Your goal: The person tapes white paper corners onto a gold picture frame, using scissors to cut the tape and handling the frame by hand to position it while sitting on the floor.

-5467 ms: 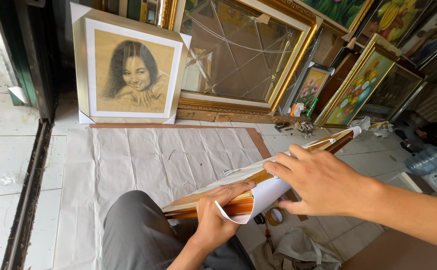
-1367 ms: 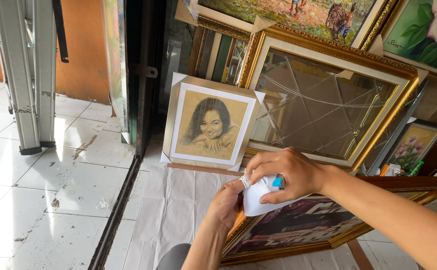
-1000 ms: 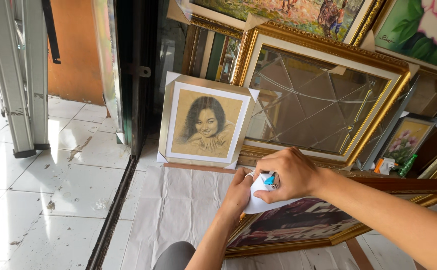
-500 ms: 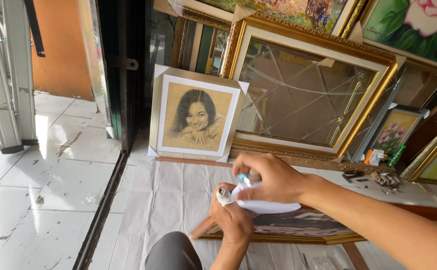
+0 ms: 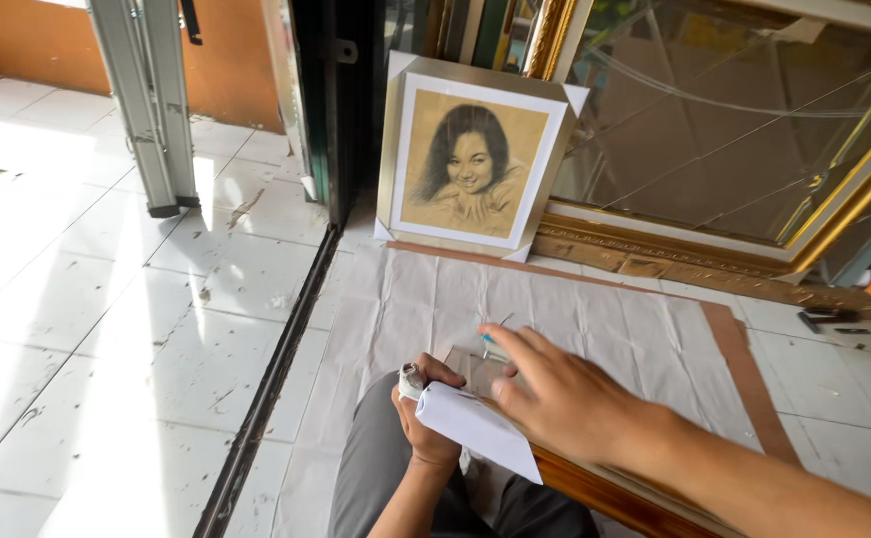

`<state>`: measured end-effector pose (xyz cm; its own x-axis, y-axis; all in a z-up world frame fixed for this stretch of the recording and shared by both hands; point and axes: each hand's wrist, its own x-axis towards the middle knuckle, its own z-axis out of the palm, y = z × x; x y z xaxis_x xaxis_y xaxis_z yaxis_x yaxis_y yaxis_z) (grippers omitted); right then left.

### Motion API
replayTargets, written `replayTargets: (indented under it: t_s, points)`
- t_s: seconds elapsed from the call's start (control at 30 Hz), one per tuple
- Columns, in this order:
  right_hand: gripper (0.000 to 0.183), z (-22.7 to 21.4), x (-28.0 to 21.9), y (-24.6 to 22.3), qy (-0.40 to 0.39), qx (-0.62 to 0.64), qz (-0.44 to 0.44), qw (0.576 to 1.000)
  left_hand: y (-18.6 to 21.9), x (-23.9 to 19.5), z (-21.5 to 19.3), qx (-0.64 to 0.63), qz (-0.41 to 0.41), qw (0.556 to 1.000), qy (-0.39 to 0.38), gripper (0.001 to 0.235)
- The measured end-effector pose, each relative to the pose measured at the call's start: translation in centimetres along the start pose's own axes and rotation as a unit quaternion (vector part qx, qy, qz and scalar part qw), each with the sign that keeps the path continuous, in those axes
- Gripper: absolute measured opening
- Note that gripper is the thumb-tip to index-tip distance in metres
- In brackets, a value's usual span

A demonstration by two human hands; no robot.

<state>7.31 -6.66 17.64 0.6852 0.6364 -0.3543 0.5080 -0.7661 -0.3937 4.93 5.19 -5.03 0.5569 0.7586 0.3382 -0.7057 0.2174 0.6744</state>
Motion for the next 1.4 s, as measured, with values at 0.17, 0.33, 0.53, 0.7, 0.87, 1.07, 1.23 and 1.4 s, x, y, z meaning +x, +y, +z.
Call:
replayTargets:
  t_s: [0.17, 0.33, 0.53, 0.7, 0.87, 1.07, 1.23, 1.4]
  points:
    - [0.124, 4.8, -1.0, 0.6, -0.061, -0.032, -0.055, 0.996, 0.6, -1.9, -1.4, -0.003, 0.025, 1.000, -0.001, 0.061]
    - [0.130, 6.3, -1.4, 1.3, -0.031, -0.072, -0.071, 0.994, 1.0, -2.5, -1.5, -0.015, 0.047, 0.999, -0.019, 0.073]
    - [0.102, 7.0, -1.8, 1.4, 0.011, -0.103, -0.117, 0.988, 2.0, -2.9, -1.2, 0.032, 0.049, 0.998, -0.014, 0.066]
    - [0.093, 7.5, -2.1, 1.0, -0.006, -0.147, -0.114, 0.983, 1.2, -3.8, -1.7, -0.069, -0.011, 0.997, 0.038, 0.044]
    - [0.089, 3.1, -1.2, 0.0, -0.083, 0.028, -0.007, 0.996, 2.1, -3.3, -0.9, -0.043, -0.007, 0.998, 0.033, 0.052]
    - [0.056, 1.8, 3.4, 4.4, 0.083, 0.061, -0.002, 0.995, 2.3, -2.6, 0.4, -0.011, -0.001, 0.998, 0.060, 0.056]
    - [0.050, -4.0, -1.0, -1.4, 0.079, -0.075, 0.035, 0.993, 0.2, 1.7, 3.2, 0.017, 0.019, 0.999, 0.030, 0.038]
    - [0.092, -8.8, -5.4, -0.1, 0.130, -0.224, 0.144, 0.955, 0.3, 10.3, 7.4, 0.307, 0.042, 0.946, 0.096, 0.038]
